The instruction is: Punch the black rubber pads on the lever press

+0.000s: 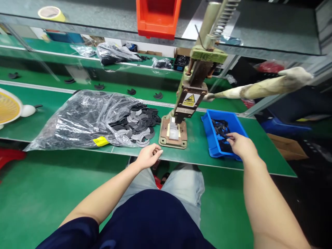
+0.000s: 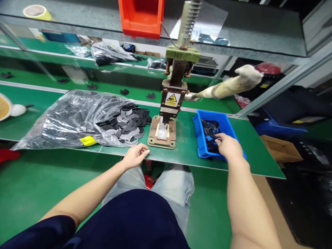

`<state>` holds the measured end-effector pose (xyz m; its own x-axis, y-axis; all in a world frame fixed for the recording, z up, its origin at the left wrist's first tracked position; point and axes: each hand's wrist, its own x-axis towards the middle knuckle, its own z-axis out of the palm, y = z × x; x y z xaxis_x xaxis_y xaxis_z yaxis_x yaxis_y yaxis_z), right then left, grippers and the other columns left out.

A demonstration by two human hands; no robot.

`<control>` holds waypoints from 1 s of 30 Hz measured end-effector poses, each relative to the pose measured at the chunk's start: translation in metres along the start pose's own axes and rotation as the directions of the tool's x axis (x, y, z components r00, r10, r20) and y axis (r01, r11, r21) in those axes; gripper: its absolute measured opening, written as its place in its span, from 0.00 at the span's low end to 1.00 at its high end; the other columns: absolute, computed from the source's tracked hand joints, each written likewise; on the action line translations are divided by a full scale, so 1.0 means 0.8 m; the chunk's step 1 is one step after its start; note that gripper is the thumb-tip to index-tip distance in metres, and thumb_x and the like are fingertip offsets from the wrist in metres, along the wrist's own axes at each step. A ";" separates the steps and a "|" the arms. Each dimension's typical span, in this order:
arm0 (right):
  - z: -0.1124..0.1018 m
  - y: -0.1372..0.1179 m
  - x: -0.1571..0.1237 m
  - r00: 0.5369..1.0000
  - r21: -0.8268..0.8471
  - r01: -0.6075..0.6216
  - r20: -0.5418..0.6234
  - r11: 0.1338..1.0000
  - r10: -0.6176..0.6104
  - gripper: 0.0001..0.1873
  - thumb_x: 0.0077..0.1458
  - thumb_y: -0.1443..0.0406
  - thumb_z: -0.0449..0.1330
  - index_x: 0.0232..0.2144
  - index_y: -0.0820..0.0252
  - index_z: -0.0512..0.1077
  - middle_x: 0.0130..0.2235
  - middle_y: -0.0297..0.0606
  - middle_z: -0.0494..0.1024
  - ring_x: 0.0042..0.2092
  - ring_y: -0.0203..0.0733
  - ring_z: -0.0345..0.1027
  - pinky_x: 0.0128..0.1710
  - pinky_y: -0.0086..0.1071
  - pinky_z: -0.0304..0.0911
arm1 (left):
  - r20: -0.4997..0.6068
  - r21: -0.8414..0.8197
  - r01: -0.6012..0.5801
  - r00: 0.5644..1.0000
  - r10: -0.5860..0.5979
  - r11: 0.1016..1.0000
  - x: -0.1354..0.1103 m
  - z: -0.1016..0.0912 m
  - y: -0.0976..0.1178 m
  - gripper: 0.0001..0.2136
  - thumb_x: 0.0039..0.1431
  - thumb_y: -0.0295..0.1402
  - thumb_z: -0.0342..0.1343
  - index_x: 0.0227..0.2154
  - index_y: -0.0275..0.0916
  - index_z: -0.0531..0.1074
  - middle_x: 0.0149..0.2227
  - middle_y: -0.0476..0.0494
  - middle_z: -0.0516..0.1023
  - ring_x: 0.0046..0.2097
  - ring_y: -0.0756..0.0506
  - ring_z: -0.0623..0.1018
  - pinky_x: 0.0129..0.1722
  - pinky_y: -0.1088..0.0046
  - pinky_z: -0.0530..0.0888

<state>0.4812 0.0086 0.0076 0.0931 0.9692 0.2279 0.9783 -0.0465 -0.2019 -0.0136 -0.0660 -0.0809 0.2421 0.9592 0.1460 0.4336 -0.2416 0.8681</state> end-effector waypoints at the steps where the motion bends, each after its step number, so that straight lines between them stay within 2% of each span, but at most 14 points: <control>1: -0.001 0.001 -0.004 0.999 0.010 -0.033 0.003 0.999 0.032 0.11 0.64 0.59 0.65 0.45 0.57 0.80 0.41 0.41 0.84 0.40 0.38 0.77 0.46 0.36 0.75 | 0.001 -0.005 -0.004 1.000 0.004 1.000 -0.001 0.000 -0.001 0.10 0.71 0.43 0.59 0.42 0.43 0.76 0.36 0.47 0.82 0.37 0.46 0.80 0.39 0.70 0.76; 3: -0.004 -0.002 -0.014 0.996 0.050 -0.083 -0.025 0.995 0.084 0.11 0.62 0.63 0.65 0.45 0.58 0.81 0.40 0.44 0.86 0.40 0.42 0.78 0.48 0.39 0.74 | 0.007 -0.013 -0.008 1.000 0.008 1.000 -0.003 0.001 -0.004 0.10 0.71 0.44 0.58 0.42 0.43 0.77 0.35 0.47 0.81 0.36 0.46 0.80 0.40 0.70 0.76; 6: -0.008 -0.015 -0.031 0.984 0.145 -0.098 -0.133 0.985 0.117 0.14 0.63 0.64 0.61 0.49 0.58 0.81 0.46 0.45 0.87 0.46 0.46 0.81 0.55 0.45 0.75 | 0.015 -0.015 -0.003 1.000 0.003 1.000 -0.004 0.002 -0.008 0.11 0.71 0.45 0.59 0.42 0.43 0.77 0.34 0.48 0.80 0.35 0.46 0.79 0.38 0.70 0.76; 10: -0.008 -0.058 -0.066 0.951 0.318 0.011 -0.297 0.948 0.088 0.16 0.66 0.61 0.58 0.52 0.58 0.78 0.50 0.44 0.86 0.49 0.46 0.83 0.58 0.46 0.78 | -0.003 -0.059 0.019 1.000 -0.019 0.998 -0.004 0.001 -0.003 0.12 0.70 0.46 0.60 0.41 0.42 0.77 0.31 0.49 0.78 0.30 0.48 0.76 0.32 0.71 0.74; 13: -0.002 -0.106 -0.104 0.927 0.436 0.166 -0.375 0.884 0.011 0.19 0.67 0.59 0.60 0.58 0.55 0.73 0.52 0.42 0.86 0.52 0.44 0.84 0.59 0.44 0.79 | -0.064 -0.095 -0.032 0.998 0.026 0.995 -0.006 -0.001 0.019 0.11 0.70 0.44 0.60 0.41 0.41 0.77 0.32 0.48 0.79 0.30 0.48 0.76 0.31 0.71 0.75; 17: 0.009 -0.170 -0.148 0.904 0.530 0.340 -0.412 0.777 -0.114 0.24 0.66 0.62 0.64 0.62 0.51 0.69 0.50 0.39 0.87 0.50 0.42 0.85 0.59 0.43 0.81 | -0.077 -0.107 -0.228 0.972 0.221 0.968 -0.006 -0.001 0.069 0.08 0.70 0.37 0.62 0.47 0.42 0.76 0.37 0.46 0.80 0.35 0.48 0.79 0.37 0.70 0.78; 21: 0.020 -0.213 -0.166 0.883 0.583 0.452 -0.400 0.675 -0.246 0.29 0.64 0.66 0.66 0.65 0.50 0.66 0.48 0.37 0.88 0.49 0.42 0.86 0.56 0.40 0.82 | -0.017 -0.132 -0.380 0.924 0.381 0.916 -0.001 0.003 0.109 0.11 0.70 0.34 0.62 0.53 0.43 0.74 0.44 0.43 0.81 0.38 0.48 0.80 0.39 0.69 0.79; 24: 0.026 -0.232 -0.170 0.867 0.607 0.495 -0.391 0.622 -0.308 0.31 0.65 0.68 0.65 0.66 0.50 0.64 0.48 0.37 0.88 0.49 0.40 0.86 0.57 0.37 0.82 | 0.019 -0.138 -0.430 0.899 0.437 0.892 -0.001 0.005 0.120 0.14 0.70 0.32 0.63 0.56 0.43 0.73 0.45 0.43 0.81 0.37 0.49 0.79 0.38 0.69 0.78; 27: 0.031 -0.241 -0.172 0.857 0.619 0.515 -0.389 0.593 -0.338 0.32 0.65 0.68 0.65 0.67 0.50 0.63 0.49 0.37 0.88 0.50 0.40 0.85 0.59 0.38 0.81 | 0.035 -0.160 -0.392 0.915 0.402 0.906 -0.002 0.005 0.121 0.15 0.69 0.34 0.65 0.56 0.43 0.74 0.45 0.42 0.81 0.37 0.48 0.80 0.38 0.68 0.79; 30: 0.035 -0.245 -0.172 0.850 0.624 0.527 -0.381 0.577 -0.363 0.33 0.65 0.68 0.64 0.68 0.48 0.62 0.49 0.36 0.88 0.51 0.41 0.85 0.59 0.39 0.81 | 0.105 -0.239 -0.209 0.965 0.239 0.948 -0.001 0.005 0.121 0.12 0.70 0.40 0.63 0.52 0.43 0.77 0.44 0.42 0.83 0.37 0.46 0.82 0.38 0.66 0.79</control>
<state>0.2716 -0.1091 -0.0109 -0.2057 0.7486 0.6303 0.4981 0.6345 -0.5910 0.0319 -0.0904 0.0007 0.4283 0.8528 0.2989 0.1530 -0.3944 0.9061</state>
